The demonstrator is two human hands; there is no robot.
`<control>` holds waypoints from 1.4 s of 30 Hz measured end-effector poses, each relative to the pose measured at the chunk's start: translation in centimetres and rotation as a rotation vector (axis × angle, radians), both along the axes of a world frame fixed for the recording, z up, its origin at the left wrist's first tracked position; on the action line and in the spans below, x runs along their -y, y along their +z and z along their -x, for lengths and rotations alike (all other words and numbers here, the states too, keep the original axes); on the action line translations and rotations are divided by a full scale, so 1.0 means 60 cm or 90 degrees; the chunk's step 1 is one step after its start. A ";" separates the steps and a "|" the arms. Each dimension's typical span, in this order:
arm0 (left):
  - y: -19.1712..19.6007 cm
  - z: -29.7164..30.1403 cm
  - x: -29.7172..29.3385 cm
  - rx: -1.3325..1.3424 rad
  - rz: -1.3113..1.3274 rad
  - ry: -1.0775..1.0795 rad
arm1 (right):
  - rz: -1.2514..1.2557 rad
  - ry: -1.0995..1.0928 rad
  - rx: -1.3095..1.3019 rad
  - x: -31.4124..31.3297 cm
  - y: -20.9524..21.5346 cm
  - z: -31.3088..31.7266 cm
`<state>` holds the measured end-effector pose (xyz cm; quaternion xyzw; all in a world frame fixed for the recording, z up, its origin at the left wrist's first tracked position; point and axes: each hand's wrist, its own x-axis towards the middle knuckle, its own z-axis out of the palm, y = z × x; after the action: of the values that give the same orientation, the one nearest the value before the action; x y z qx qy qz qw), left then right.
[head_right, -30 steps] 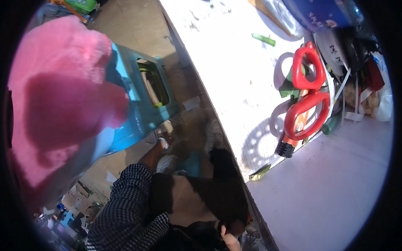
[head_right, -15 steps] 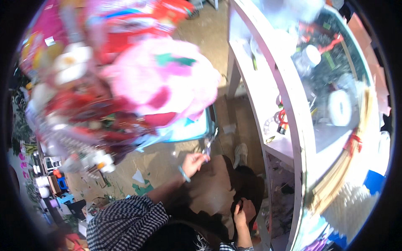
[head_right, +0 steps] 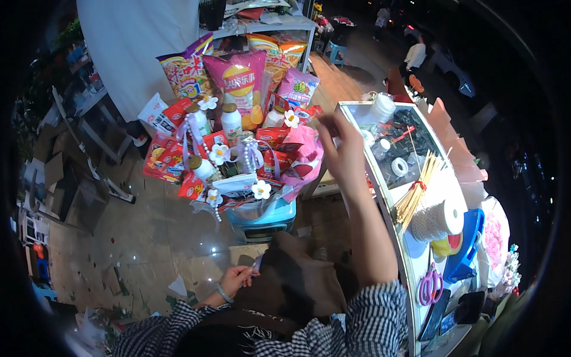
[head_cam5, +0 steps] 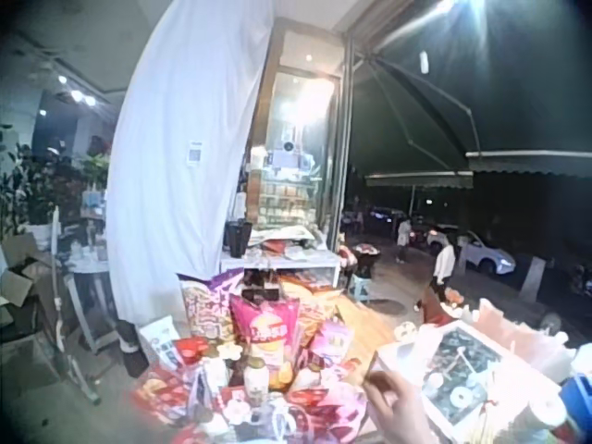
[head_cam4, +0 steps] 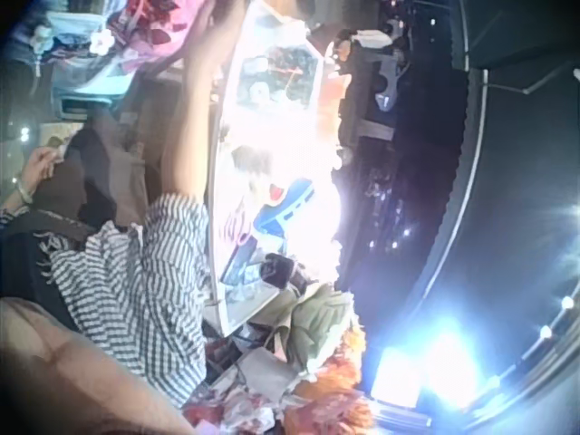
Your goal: The person assembles a gift basket by arranging snack bags, bottles, and decorative items in a clear plastic container. They use ribbons and skewers to secure and decorate the arrangement, adjusting items repeatedly to achieve a balanced look.
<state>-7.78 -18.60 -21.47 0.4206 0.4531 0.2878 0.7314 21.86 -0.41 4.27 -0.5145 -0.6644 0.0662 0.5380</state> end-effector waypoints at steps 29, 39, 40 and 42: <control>-0.021 0.089 0.024 0.007 0.022 0.196 | 0.305 -0.022 0.192 -0.193 0.045 0.066; -0.029 0.075 0.008 0.012 0.029 0.196 | 0.181 -0.086 0.249 -0.201 0.181 0.058; -0.031 0.073 0.010 0.005 0.032 0.190 | 0.163 -0.071 0.242 -0.201 0.195 0.055; -0.036 0.070 0.010 -0.018 0.034 0.181 | 0.181 -0.086 0.272 -0.203 0.201 0.060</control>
<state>-11.99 -19.20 -23.61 0.3367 0.5256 0.3705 0.6878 18.28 11.79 16.31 -0.6304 -0.7112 0.0129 0.3109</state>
